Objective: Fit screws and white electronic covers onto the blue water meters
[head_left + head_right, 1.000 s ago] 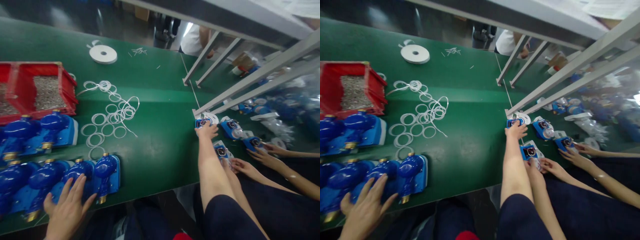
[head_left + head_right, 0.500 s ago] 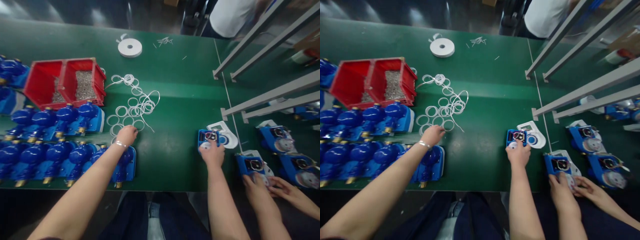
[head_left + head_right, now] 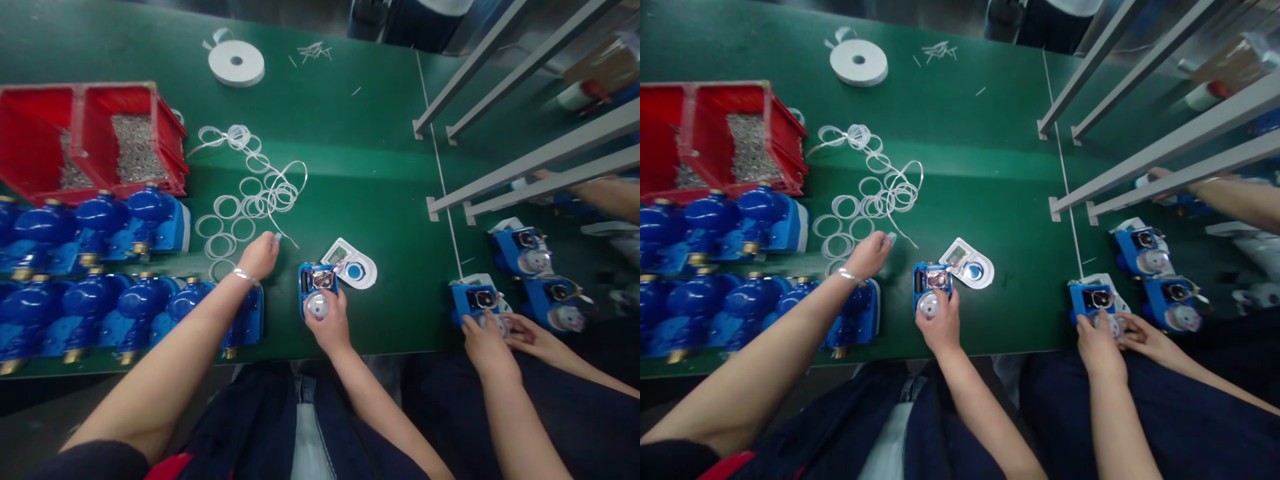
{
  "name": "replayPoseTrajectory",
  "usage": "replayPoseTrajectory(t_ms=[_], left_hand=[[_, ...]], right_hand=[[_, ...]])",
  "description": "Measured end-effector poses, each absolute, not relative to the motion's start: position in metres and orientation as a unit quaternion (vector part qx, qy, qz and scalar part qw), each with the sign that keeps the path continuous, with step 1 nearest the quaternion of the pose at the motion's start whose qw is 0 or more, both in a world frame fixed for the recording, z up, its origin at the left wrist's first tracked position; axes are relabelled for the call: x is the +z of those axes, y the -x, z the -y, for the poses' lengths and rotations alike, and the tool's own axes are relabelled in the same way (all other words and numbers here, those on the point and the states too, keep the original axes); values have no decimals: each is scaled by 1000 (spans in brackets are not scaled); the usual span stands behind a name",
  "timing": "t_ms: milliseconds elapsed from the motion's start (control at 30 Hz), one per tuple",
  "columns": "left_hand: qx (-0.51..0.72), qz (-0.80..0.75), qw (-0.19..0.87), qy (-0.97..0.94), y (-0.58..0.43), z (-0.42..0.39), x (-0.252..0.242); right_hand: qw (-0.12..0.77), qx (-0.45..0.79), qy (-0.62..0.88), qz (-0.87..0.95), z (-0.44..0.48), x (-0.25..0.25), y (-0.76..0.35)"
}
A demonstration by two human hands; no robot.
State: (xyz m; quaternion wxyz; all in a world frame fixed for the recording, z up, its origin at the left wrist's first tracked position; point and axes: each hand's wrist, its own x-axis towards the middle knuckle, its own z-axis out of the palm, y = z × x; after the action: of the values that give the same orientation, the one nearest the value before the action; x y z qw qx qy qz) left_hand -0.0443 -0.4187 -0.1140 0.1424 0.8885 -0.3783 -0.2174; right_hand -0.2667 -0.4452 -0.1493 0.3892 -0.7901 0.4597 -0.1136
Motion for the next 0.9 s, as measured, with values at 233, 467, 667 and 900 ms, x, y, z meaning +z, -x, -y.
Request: replayPoseTrajectory(t_ms=[233,467,667,900], left_hand=[[-393,36,562,-727,156,355,-121],[-197,160,467,-847,194,364,-156],[-176,237,393,-871,189,374,-147],[-161,297,300,-892,190,382,-141]], right_hand=[[413,-179,770,-452,438,-148,280],[423,-141,777,-444,446,-144,284],[436,-138,774,-439,446,-145,286],[459,-155,752,-447,448,-147,287]])
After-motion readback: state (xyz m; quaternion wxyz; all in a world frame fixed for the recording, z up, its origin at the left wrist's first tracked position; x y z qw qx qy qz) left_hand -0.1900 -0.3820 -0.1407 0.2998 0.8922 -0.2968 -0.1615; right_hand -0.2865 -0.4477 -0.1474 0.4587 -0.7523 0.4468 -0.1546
